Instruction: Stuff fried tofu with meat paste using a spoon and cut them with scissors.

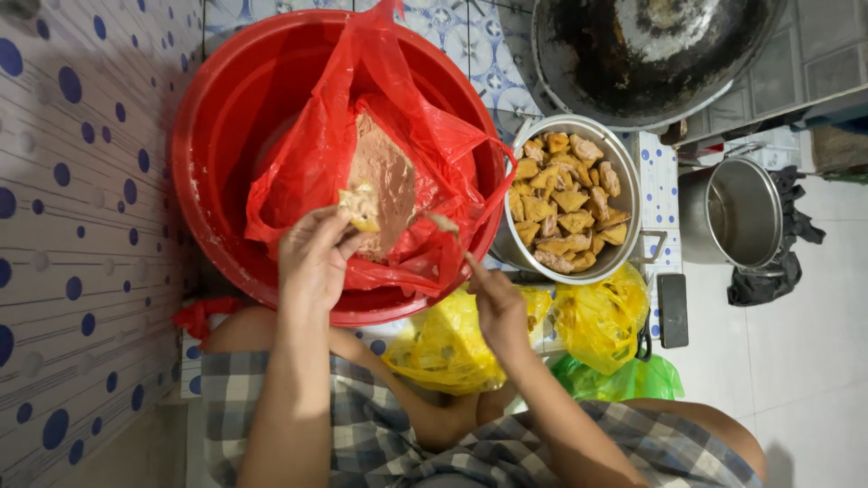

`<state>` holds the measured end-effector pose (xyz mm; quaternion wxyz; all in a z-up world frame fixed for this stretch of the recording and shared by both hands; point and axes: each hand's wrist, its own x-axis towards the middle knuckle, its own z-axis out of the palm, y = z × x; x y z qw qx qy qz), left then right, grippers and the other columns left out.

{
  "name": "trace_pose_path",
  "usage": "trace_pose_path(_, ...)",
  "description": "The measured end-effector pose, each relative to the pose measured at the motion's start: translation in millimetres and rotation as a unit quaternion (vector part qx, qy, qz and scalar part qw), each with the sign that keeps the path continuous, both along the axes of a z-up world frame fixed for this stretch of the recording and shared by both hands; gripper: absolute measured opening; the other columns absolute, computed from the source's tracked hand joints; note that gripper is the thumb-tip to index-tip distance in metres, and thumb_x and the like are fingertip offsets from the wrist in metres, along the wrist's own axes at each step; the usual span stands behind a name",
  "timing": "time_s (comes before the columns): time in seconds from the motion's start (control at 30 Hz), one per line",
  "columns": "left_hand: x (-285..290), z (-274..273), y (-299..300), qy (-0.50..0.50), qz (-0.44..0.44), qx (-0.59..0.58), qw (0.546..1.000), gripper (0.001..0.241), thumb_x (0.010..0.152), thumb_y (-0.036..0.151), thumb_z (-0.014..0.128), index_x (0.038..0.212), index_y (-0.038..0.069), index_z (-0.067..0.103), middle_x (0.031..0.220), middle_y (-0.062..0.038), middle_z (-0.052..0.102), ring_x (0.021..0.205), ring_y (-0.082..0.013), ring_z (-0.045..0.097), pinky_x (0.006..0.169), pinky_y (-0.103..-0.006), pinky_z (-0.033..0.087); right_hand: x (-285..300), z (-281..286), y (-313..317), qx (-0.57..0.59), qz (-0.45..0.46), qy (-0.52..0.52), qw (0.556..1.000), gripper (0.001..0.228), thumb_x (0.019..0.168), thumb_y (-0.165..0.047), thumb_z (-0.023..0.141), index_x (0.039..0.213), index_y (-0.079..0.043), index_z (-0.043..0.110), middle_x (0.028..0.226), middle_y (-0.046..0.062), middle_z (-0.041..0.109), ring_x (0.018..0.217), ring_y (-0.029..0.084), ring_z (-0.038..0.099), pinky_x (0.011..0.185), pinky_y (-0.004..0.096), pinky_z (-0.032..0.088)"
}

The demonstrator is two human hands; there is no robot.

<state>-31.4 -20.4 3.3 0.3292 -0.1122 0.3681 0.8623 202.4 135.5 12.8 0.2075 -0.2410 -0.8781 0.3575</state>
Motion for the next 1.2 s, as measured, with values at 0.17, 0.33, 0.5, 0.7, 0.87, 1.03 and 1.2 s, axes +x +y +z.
trace_pose_path(0.17, 6, -4, 9, 0.043, -0.005, 0.017, 0.999, 0.012, 0.088, -0.002, 0.078, 0.099, 0.001, 0.073, 0.087, -0.009, 0.070, 0.085, -0.0275, 0.077, 0.079, -0.0465, 0.069, -17, 43, 1, -0.300, -0.046, 0.046, 0.952, 0.036, 0.098, 0.006, 0.056, 0.131, -0.001, 0.069, 0.066, 0.014, 0.066, 0.039, 0.011, 0.051, 0.038, 0.023, 0.042)
trace_pose_path(0.33, 12, 16, 9, 0.073, -0.041, 0.001, 0.997, 0.019, 0.086, 0.002, 0.081, 0.103, 0.002, 0.074, 0.090, -0.006, 0.070, 0.083, -0.0190, 0.077, 0.076, -0.0335, 0.069, -33, 75, -1, -0.318, -0.029, 0.018, 0.947, 0.030, 0.095, 0.006, 0.063, 0.121, -0.002, 0.075, 0.055, 0.015, 0.063, 0.030, 0.010, 0.049, 0.031, 0.020, 0.036)
trace_pose_path(0.5, 16, -12, 10, 0.093, -0.070, -0.004, 0.993, 0.022, 0.081, -0.004, 0.083, 0.101, 0.000, 0.075, 0.094, -0.014, 0.073, 0.086, -0.0228, 0.077, 0.079, -0.0394, 0.068, -42, 93, -3, -0.252, 0.016, -0.097, 0.963, 0.031, 0.092, 0.003, 0.065, 0.117, -0.008, 0.080, 0.055, 0.010, 0.068, 0.050, 0.011, 0.052, 0.054, 0.023, 0.041)
trace_pose_path(0.7, 15, -17, 14, 0.067, -0.049, 0.015, 0.996, 0.021, 0.083, -0.003, 0.081, 0.103, 0.003, 0.075, 0.105, -0.012, 0.074, 0.089, -0.0213, 0.076, 0.080, -0.0393, 0.069, -46, 129, 0, -0.175, 0.039, -0.228, 0.957, 0.029, 0.088, 0.001, 0.067, 0.111, -0.007, 0.082, 0.056, 0.013, 0.070, 0.053, 0.024, 0.063, 0.063, 0.038, 0.053)
trace_pose_path(0.87, 7, -22, 13, 0.056, -0.029, 0.010, 0.998, 0.021, 0.087, -0.001, 0.081, 0.106, 0.005, 0.074, 0.101, -0.009, 0.074, 0.082, -0.0197, 0.078, 0.074, -0.0325, 0.069, -41, 143, -2, -0.182, 0.020, -0.197, 0.963, 0.033, 0.089, 0.004, 0.062, 0.117, -0.003, 0.078, 0.058, 0.015, 0.071, 0.057, 0.024, 0.064, 0.066, 0.037, 0.053)
trace_pose_path(1.03, 17, -11, 17, 0.065, -0.071, 0.017, 0.995, 0.027, 0.086, -0.001, 0.080, 0.112, 0.005, 0.073, 0.103, -0.009, 0.074, 0.082, -0.0197, 0.078, 0.071, -0.0328, 0.070, -40, 137, -6, -0.215, 0.009, -0.090, 0.973, 0.032, 0.093, 0.004, 0.063, 0.121, -0.002, 0.076, 0.058, 0.012, 0.070, 0.058, 0.016, 0.062, 0.063, 0.030, 0.052)
trace_pose_path(1.2, 23, -27, 15, 0.062, -0.168, 0.013, 0.984, 0.028, 0.085, -0.005, 0.079, 0.112, -0.001, 0.074, 0.101, -0.015, 0.074, 0.079, -0.0239, 0.078, 0.068, -0.0374, 0.069, -36, 106, -1, -0.181, 0.009, -0.067, 0.981, 0.031, 0.092, 0.000, 0.066, 0.120, -0.009, 0.078, 0.058, 0.010, 0.071, 0.057, 0.016, 0.066, 0.065, 0.030, 0.054)
